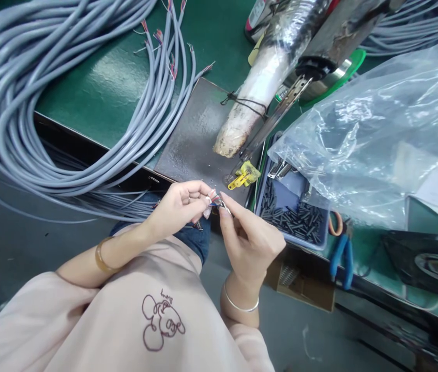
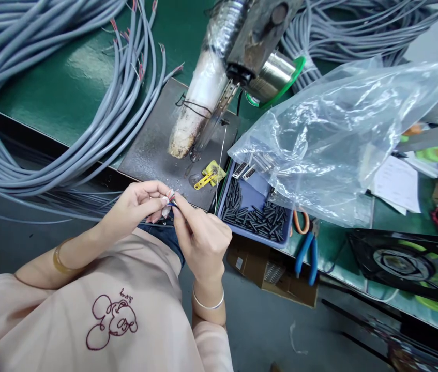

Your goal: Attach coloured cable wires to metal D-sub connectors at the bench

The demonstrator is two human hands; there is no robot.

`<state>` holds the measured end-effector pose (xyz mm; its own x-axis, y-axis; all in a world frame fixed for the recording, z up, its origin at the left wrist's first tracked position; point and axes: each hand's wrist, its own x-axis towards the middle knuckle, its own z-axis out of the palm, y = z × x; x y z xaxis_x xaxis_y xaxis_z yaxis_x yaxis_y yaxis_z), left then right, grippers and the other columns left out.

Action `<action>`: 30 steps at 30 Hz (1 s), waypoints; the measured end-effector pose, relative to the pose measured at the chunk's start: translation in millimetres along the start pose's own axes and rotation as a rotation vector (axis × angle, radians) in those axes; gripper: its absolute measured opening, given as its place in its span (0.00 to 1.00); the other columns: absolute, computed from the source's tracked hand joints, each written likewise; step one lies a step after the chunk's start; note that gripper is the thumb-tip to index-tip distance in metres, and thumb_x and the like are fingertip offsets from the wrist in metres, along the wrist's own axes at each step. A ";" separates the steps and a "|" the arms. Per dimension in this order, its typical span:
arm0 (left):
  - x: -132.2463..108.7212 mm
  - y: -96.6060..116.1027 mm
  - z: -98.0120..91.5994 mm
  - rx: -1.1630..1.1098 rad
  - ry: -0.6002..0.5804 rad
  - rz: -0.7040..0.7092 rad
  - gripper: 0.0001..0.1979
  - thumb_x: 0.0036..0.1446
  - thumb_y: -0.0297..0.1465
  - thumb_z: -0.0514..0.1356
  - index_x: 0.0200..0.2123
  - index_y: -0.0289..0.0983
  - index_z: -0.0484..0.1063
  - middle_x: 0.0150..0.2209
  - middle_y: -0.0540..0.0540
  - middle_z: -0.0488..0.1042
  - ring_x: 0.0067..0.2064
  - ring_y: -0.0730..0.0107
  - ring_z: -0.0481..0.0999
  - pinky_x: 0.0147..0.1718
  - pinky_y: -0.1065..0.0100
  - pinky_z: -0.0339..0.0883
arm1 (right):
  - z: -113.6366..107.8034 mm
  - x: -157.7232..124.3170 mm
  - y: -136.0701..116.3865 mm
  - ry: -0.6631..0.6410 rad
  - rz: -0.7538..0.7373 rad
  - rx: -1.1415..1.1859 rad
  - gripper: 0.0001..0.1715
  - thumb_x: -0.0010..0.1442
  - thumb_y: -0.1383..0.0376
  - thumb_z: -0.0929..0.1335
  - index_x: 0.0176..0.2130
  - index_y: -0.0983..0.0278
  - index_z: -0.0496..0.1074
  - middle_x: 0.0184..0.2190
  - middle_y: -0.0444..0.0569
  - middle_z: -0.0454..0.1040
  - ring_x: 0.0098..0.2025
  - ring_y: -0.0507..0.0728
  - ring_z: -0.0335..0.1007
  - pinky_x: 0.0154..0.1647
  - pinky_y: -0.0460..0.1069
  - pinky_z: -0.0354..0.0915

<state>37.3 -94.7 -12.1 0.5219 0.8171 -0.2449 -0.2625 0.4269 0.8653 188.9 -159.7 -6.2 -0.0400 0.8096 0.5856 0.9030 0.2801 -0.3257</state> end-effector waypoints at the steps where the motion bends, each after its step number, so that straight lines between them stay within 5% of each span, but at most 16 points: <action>1: 0.5 -1.1 -0.3 -0.008 0.002 0.004 0.04 0.51 0.29 0.64 0.30 0.35 0.72 0.20 0.55 0.68 0.19 0.83 0.62 0.18 0.77 0.55 | -0.2 -0.9 1.4 0.002 -0.045 -0.050 0.11 0.68 0.65 0.69 0.49 0.58 0.80 0.21 0.39 0.75 0.19 0.46 0.62 0.26 0.43 0.61; 5: 1.6 -4.8 -1.8 -0.035 0.031 -0.012 0.07 0.51 0.30 0.66 0.31 0.35 0.70 0.21 0.54 0.70 0.19 0.83 0.63 0.17 0.78 0.56 | -1.6 -1.6 5.2 -0.004 -0.186 -0.199 0.12 0.68 0.67 0.68 0.49 0.61 0.80 0.16 0.37 0.63 0.19 0.48 0.52 0.25 0.46 0.54; 10: 1.2 -6.7 -3.7 -0.043 0.051 -0.009 0.08 0.52 0.29 0.67 0.33 0.35 0.70 0.22 0.53 0.72 0.19 0.82 0.65 0.18 0.78 0.60 | -0.2 0.1 6.8 -0.016 -0.243 -0.205 0.17 0.67 0.70 0.69 0.55 0.63 0.77 0.17 0.36 0.62 0.20 0.49 0.49 0.25 0.48 0.51; 14: 0.6 -5.4 -3.8 -0.049 0.059 0.005 0.07 0.52 0.28 0.67 0.35 0.34 0.73 0.22 0.54 0.71 0.19 0.81 0.66 0.19 0.78 0.62 | 1.4 -0.5 5.6 -0.029 -0.250 -0.153 0.22 0.67 0.70 0.69 0.59 0.61 0.74 0.17 0.36 0.64 0.19 0.48 0.52 0.25 0.47 0.52; 22: -1.2 -5.3 -2.4 -0.044 0.051 -0.010 0.08 0.51 0.29 0.68 0.33 0.35 0.72 0.22 0.53 0.72 0.19 0.82 0.66 0.19 0.78 0.63 | 3.1 -0.2 3.1 -0.012 -0.031 -0.037 0.16 0.68 0.66 0.69 0.54 0.59 0.77 0.19 0.37 0.75 0.16 0.46 0.59 0.22 0.44 0.59; 30: -0.8 -7.6 -2.9 -0.030 0.042 -0.021 0.06 0.53 0.28 0.66 0.32 0.34 0.72 0.22 0.53 0.72 0.19 0.81 0.67 0.19 0.78 0.63 | 1.2 4.1 3.0 -0.064 -0.101 -0.027 0.10 0.68 0.67 0.68 0.48 0.63 0.78 0.22 0.39 0.76 0.18 0.46 0.61 0.25 0.44 0.59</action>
<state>36.5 -97.5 -19.7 0.4934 0.8230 -0.2813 -0.2766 0.4552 0.8463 190.9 -155.0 -5.7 -0.1577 0.8092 0.5660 0.9043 0.3486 -0.2464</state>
